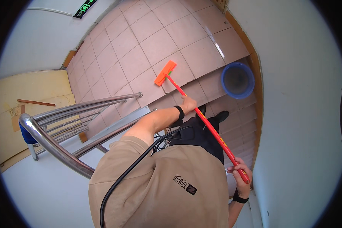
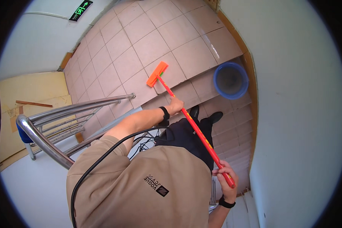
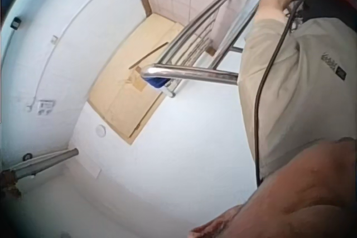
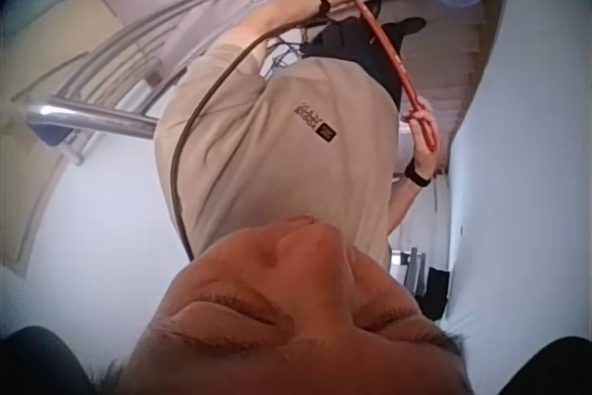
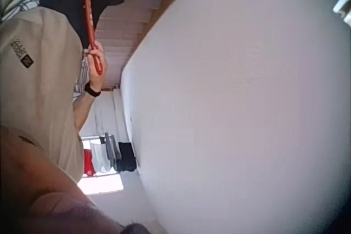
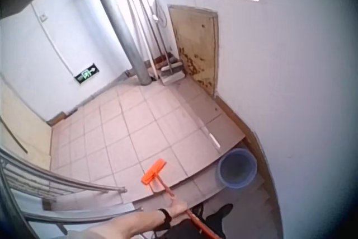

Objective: Pushing water on a tiled floor into a bucket using a squeegee.

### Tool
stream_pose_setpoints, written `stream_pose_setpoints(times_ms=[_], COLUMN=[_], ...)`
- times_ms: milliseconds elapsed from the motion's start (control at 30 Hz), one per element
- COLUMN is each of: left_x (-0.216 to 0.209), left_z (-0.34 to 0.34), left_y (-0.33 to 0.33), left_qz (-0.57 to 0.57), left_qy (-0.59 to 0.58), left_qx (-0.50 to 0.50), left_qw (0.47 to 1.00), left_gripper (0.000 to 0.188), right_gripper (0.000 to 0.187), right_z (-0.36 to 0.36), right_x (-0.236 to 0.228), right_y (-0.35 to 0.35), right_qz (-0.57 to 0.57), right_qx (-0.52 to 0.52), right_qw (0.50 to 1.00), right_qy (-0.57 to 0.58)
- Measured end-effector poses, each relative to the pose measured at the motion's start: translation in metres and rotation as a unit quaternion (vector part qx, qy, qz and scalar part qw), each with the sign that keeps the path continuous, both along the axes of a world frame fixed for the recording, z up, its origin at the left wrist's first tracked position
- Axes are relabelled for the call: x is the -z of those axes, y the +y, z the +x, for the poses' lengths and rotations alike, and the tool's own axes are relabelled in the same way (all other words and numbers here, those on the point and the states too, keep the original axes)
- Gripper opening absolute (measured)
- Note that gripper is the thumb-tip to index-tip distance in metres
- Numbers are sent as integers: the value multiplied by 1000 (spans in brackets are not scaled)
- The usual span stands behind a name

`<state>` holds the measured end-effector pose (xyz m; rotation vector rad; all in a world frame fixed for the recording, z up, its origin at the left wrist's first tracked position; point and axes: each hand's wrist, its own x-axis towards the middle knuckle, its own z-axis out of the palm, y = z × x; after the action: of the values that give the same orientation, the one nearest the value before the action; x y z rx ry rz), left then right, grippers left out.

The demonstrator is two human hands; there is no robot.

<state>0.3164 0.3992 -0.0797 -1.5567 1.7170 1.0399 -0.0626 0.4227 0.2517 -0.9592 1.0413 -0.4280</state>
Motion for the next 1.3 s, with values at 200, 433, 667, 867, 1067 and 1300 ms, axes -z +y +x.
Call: stream_pose_setpoints(times_ms=[200, 433, 667, 867, 1067, 1300], left_x=[33, 42, 62, 48, -37, -39], left_z=[68, 106, 79, 9, -76, -74], left_y=[-1, -13, 0, 51, 40, 30], left_qz=[-7, 30, -58, -62, 28, 10], left_qy=[-11, 76, -90, -43, 192, 168], left_qx=[-105, -411, -87, -104, -764, -778], left_qw=[994, 908, 990, 992, 615, 605], left_gripper=[23, 26, 24, 22, 90, 69], right_gripper=[18, 22, 25, 20, 16, 16], right_z=[40, 79, 48, 3, -54, -41], right_x=[23, 34, 38, -5, -30, -25], right_y=[-19, -30, -26, -15, -4, -4], right_qz=[-53, -104, -78, 6, -18, -25], right_qx=[-114, -173, -180, -100, -24, 0], right_qw=[992, 979, 981, 995, 998, 998], right_qy=[-12, -9, 12, 18, 54, 60])
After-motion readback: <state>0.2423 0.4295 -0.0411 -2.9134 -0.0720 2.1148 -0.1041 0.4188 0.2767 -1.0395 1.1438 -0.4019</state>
